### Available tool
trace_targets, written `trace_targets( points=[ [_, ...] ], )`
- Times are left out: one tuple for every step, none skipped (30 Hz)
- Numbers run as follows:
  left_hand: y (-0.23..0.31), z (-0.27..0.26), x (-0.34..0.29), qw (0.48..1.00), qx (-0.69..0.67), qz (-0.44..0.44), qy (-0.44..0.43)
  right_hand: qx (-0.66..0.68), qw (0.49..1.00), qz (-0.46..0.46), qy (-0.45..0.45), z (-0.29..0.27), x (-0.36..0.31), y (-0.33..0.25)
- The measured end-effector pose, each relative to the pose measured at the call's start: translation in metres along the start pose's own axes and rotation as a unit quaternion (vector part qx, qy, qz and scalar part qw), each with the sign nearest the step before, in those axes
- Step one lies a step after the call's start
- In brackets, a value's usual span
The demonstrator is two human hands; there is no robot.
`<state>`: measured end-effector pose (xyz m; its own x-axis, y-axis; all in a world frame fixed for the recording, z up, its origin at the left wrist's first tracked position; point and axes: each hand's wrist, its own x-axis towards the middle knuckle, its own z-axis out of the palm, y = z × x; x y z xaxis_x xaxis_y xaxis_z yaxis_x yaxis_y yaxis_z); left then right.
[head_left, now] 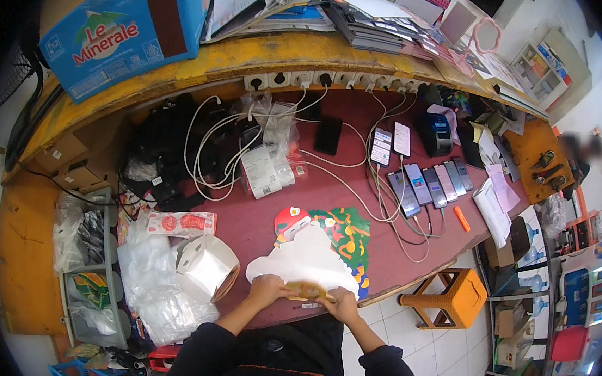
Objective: The person repeatedly folds flat, colorful printed paperboard into small open-top boxes by hand, then places each finished box into a stack on the counter. The person handles the items one at a time, folding along creases and aligning edges to form the box shape.
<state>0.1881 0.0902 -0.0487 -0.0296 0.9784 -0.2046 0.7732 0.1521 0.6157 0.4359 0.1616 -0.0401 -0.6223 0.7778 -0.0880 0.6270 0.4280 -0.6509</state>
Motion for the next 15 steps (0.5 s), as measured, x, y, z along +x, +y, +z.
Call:
trace_targets(
  points=[
    [0.001,0.003,0.004,0.994,0.002,-0.104,-0.037,0.01,0.993,0.114,-0.032,0.005,0.001,0.0],
    [0.002,0.005,0.009,0.993,-0.025,-0.112,0.02,-0.021,0.985,0.146,-0.086,0.006,0.006,0.0],
    [0.003,0.006,0.014,0.991,-0.012,-0.134,-0.003,-0.019,0.983,0.169,-0.063,0.007,0.01,-0.003],
    [0.004,0.007,0.017,0.99,-0.001,-0.144,-0.007,-0.014,0.984,0.174,-0.027,0.007,0.012,-0.008],
    [0.005,0.008,0.02,0.989,0.008,-0.15,-0.004,-0.018,0.984,0.177,0.019,0.006,0.017,-0.014],
    [0.004,0.008,0.021,0.989,0.013,-0.144,-0.001,-0.046,0.971,0.232,-0.037,0.007,0.021,-0.022],
    [0.003,0.01,0.021,0.991,0.017,-0.136,0.003,-0.063,0.981,0.186,0.007,0.008,0.025,-0.029],
    [0.001,0.011,0.021,0.989,0.029,-0.147,-0.021,-0.102,0.981,0.152,0.059,0.013,0.031,-0.036],
    [0.0,0.013,0.02,0.992,0.012,-0.126,0.016,-0.136,0.979,0.123,0.084,0.019,0.035,-0.042],
    [-0.001,0.015,0.018,0.992,0.006,-0.124,0.023,-0.126,0.981,0.108,0.1,0.023,0.042,-0.043],
    [-0.001,0.017,0.016,0.991,0.014,-0.131,0.023,-0.179,0.972,0.11,0.109,0.029,0.045,-0.044],
    [0.0,0.019,0.014,0.991,0.004,-0.131,0.03,-0.222,0.964,0.086,0.118,0.035,0.049,-0.042],
    [0.002,0.019,0.015,0.99,0.01,-0.134,0.035,-0.273,0.947,0.038,0.164,0.041,0.054,-0.04],
    [0.003,0.018,0.012,0.992,0.014,-0.117,0.044,-0.259,0.95,0.063,0.163,0.046,0.054,-0.039],
    [0.006,0.015,0.009,0.991,0.023,-0.124,0.032,-0.231,0.963,0.081,0.116,0.049,0.053,-0.04]
  ],
)
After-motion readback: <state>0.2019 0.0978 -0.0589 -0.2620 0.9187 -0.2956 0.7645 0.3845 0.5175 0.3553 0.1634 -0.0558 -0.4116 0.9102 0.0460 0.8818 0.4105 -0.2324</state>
